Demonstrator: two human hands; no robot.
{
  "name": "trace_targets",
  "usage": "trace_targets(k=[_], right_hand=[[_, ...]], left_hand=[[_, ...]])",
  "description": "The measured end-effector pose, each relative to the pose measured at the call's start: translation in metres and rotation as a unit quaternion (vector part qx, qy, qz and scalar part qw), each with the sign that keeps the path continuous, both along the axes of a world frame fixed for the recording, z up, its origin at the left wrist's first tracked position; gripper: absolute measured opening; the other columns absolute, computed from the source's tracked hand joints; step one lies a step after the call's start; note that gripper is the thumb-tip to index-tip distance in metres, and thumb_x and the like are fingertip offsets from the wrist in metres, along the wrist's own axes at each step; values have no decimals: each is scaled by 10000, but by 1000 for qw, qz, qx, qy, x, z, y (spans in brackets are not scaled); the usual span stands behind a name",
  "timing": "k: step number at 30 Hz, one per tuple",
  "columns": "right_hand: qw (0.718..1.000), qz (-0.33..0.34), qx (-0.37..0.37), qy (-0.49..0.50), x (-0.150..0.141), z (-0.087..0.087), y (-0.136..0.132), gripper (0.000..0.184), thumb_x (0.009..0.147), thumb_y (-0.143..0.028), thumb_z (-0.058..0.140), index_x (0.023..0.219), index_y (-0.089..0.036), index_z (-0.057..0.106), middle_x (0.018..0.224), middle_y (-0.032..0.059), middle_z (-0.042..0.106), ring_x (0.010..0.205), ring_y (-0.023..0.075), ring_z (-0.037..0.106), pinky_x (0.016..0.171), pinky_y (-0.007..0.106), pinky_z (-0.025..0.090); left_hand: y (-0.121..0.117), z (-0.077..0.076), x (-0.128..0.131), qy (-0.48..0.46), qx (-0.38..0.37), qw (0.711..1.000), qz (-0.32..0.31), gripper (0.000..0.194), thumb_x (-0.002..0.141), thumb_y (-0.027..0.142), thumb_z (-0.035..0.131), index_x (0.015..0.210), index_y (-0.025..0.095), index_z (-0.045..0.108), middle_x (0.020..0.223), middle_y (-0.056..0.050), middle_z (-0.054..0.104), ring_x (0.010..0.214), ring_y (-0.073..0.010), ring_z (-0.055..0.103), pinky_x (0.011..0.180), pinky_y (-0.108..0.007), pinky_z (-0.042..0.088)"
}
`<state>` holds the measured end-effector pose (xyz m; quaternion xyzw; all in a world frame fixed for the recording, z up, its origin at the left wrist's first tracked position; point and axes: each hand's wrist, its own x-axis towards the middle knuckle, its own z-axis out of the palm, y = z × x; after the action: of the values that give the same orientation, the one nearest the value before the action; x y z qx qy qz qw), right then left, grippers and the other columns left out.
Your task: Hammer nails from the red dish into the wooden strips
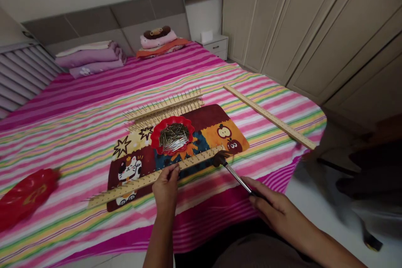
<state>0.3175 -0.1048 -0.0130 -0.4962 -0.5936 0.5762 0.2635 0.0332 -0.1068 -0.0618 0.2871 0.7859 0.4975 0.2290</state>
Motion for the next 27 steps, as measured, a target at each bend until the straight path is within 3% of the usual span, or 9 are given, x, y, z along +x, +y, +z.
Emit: trace_targets(k=[7, 11, 16, 23, 27], right_hand=[[997, 65, 30, 37, -11, 10, 4, 465, 910, -292, 455, 1357, -182, 521, 772, 12, 667, 783, 171, 622, 711, 256, 514], [985, 133, 99, 41, -30, 18, 12, 439, 940, -228, 417, 1373, -227, 490, 994, 33, 696, 972, 176, 626, 861, 275, 494], [972, 177, 155, 3, -55, 25, 20, 439, 932, -165, 417, 1357, -241, 497, 1012, 29, 712, 869, 163, 651, 871, 298, 506], [958, 216, 187, 2, -71, 36, 23, 534, 938, -122, 405, 1440, -302, 377, 1277, 29, 635, 1061, 181, 634, 984, 355, 465], [952, 240, 191, 2, -69, 36, 22, 529, 926, -95, 415, 1412, -301, 426, 1315, 20, 613, 1190, 187, 570, 1048, 356, 417]], left_hand=[[-1, -5, 6, 85, 8, 996, 0, 254, 678, 447, 614, 785, 236, 705, 826, -27, 726, 793, -196, 663, 787, -332, 511], [0, -5, 11, 142, 37, 989, -19, 224, 689, 420, 581, 723, 230, 693, 813, -35, 718, 800, -198, 656, 772, -320, 508], [-2, -8, 13, 161, 47, 985, -26, 221, 737, 398, 549, 759, 227, 688, 805, -34, 711, 774, -186, 650, 734, -302, 505], [-5, -12, 14, 193, 50, 979, -38, 182, 782, 345, 535, 787, 220, 666, 790, -27, 689, 757, -167, 634, 706, -273, 480], [-3, -12, 14, 202, 41, 978, -37, 144, 770, 310, 531, 745, 226, 644, 730, -7, 659, 705, -148, 616, 661, -247, 464]])
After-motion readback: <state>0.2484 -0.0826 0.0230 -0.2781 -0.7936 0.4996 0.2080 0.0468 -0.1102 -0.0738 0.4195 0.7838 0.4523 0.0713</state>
